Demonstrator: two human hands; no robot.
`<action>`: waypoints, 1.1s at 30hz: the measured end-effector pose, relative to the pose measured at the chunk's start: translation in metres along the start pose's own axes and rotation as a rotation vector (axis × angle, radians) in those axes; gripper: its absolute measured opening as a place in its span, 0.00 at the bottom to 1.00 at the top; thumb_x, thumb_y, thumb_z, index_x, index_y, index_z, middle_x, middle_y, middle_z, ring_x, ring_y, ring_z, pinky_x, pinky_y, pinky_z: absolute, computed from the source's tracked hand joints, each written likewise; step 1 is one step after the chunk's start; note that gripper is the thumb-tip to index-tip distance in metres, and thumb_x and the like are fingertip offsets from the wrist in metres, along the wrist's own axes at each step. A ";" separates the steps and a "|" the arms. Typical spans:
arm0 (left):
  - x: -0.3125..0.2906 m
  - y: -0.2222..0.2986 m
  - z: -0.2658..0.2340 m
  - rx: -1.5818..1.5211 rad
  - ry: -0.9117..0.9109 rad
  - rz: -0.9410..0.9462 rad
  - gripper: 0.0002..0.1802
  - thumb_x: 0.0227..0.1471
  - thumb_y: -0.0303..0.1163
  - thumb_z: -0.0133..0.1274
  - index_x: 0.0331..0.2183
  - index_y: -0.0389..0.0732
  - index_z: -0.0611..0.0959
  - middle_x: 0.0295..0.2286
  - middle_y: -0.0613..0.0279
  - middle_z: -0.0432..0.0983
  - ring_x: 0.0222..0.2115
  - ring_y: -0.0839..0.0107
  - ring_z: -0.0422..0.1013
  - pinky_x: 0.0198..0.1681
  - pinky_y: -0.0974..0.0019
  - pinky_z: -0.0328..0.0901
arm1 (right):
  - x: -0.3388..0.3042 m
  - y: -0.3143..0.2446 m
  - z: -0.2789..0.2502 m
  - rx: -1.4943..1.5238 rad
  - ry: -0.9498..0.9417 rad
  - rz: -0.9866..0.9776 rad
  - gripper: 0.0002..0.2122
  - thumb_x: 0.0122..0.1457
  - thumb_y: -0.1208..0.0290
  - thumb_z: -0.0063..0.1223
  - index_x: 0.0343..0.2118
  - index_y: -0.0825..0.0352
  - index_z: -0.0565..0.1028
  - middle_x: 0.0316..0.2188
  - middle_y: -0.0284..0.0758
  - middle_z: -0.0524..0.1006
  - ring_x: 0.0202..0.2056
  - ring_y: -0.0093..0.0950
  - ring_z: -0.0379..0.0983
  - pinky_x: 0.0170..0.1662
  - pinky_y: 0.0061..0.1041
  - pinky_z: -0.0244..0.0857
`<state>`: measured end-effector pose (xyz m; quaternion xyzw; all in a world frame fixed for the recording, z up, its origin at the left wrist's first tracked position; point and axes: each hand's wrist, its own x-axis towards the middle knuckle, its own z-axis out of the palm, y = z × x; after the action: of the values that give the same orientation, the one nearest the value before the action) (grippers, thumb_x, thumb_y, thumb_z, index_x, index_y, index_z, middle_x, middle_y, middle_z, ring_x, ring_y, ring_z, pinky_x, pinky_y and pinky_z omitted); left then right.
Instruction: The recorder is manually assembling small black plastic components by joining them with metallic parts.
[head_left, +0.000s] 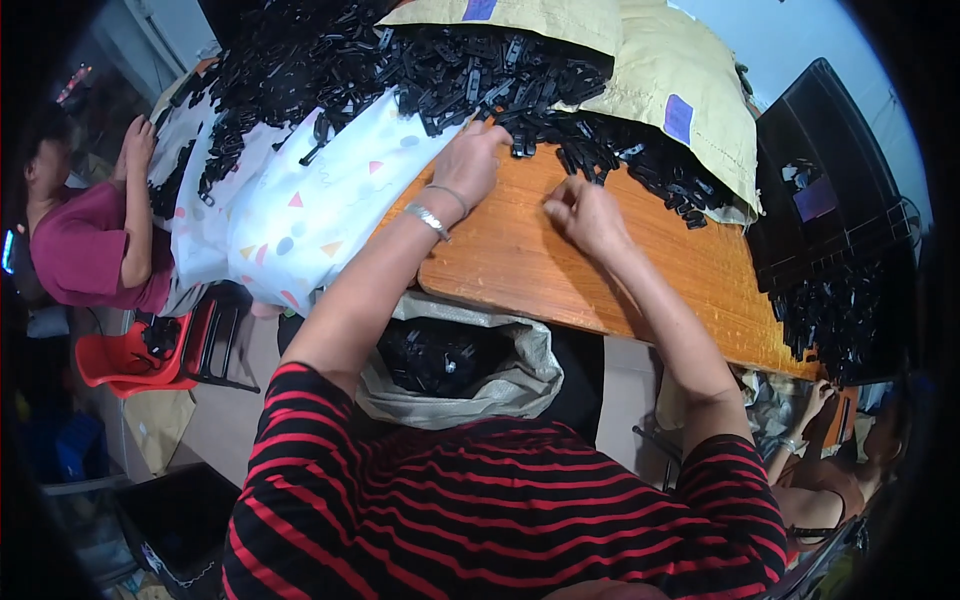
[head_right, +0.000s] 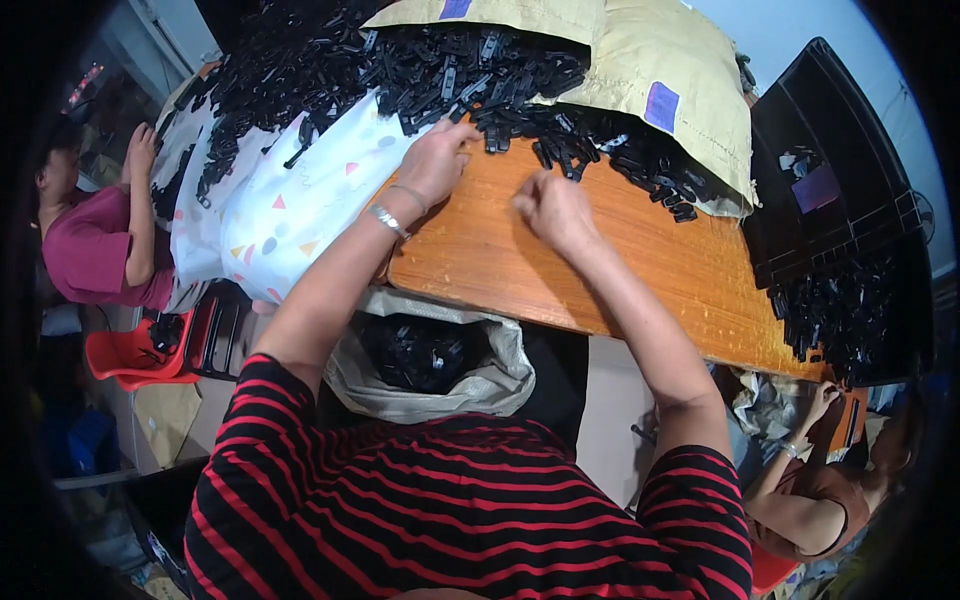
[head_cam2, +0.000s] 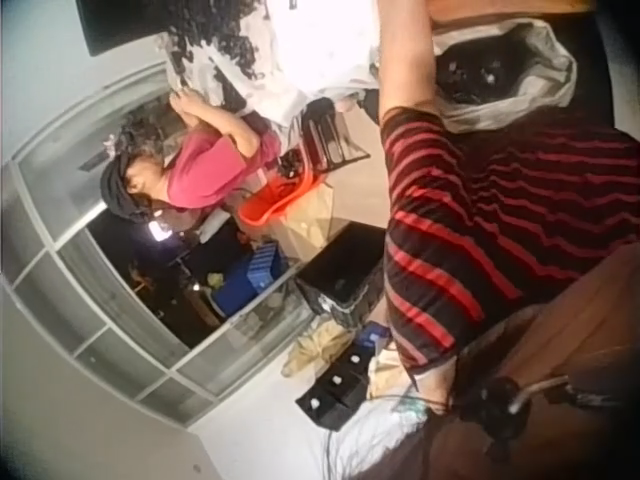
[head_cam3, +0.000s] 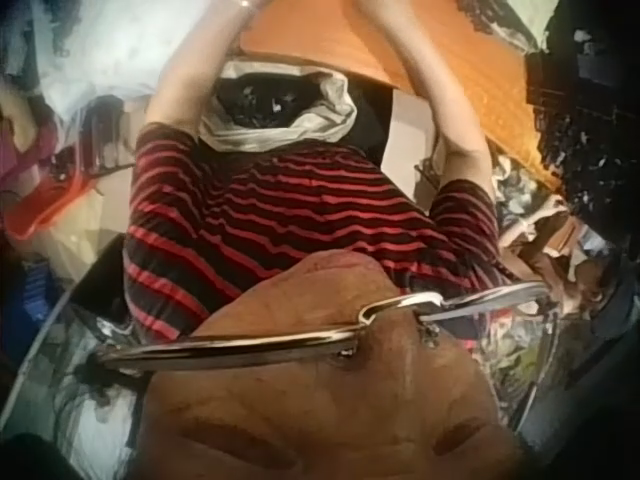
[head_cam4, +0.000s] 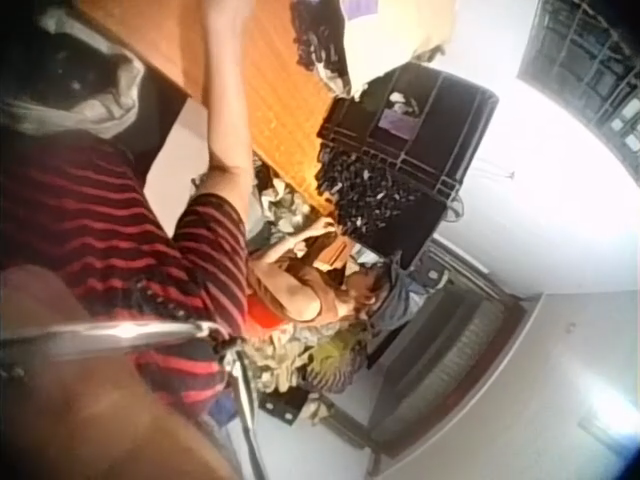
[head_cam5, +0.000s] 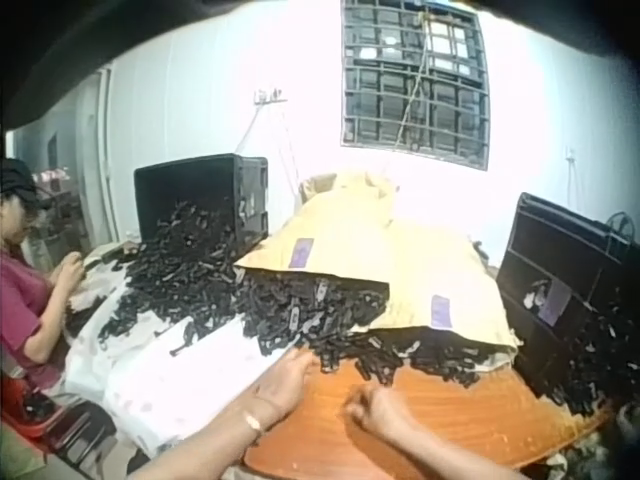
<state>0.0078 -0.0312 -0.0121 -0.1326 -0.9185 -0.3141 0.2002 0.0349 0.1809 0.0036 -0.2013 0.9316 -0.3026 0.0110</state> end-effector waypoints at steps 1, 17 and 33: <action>0.008 -0.003 0.006 0.093 0.055 0.122 0.13 0.43 0.21 0.53 0.35 0.45 0.80 0.28 0.58 0.71 0.31 0.60 0.70 0.35 0.62 0.67 | 0.009 0.004 -0.003 -0.203 0.215 -0.123 0.09 0.52 0.69 0.57 0.33 0.69 0.74 0.24 0.42 0.77 0.27 0.39 0.75 0.30 0.33 0.68; 0.016 -0.006 0.016 0.161 -0.047 0.248 0.08 0.44 0.22 0.51 0.32 0.39 0.74 0.31 0.57 0.71 0.37 0.58 0.68 0.39 0.59 0.66 | 0.051 0.036 0.009 -0.386 0.282 -0.086 0.11 0.50 0.70 0.57 0.33 0.67 0.70 0.33 0.46 0.72 0.31 0.46 0.73 0.32 0.42 0.68; 0.015 0.006 0.029 -0.620 -0.219 -0.238 0.19 0.37 0.26 0.65 0.34 0.39 0.75 0.26 0.67 0.71 0.27 0.79 0.68 0.32 0.73 0.65 | 0.018 0.025 0.004 -0.051 0.324 0.038 0.11 0.50 0.73 0.57 0.36 0.68 0.70 0.28 0.45 0.75 0.31 0.43 0.74 0.35 0.37 0.67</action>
<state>-0.0114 -0.0070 -0.0233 -0.1121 -0.8046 -0.5830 0.0130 0.0099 0.1905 -0.0126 -0.1322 0.9321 -0.3071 -0.1390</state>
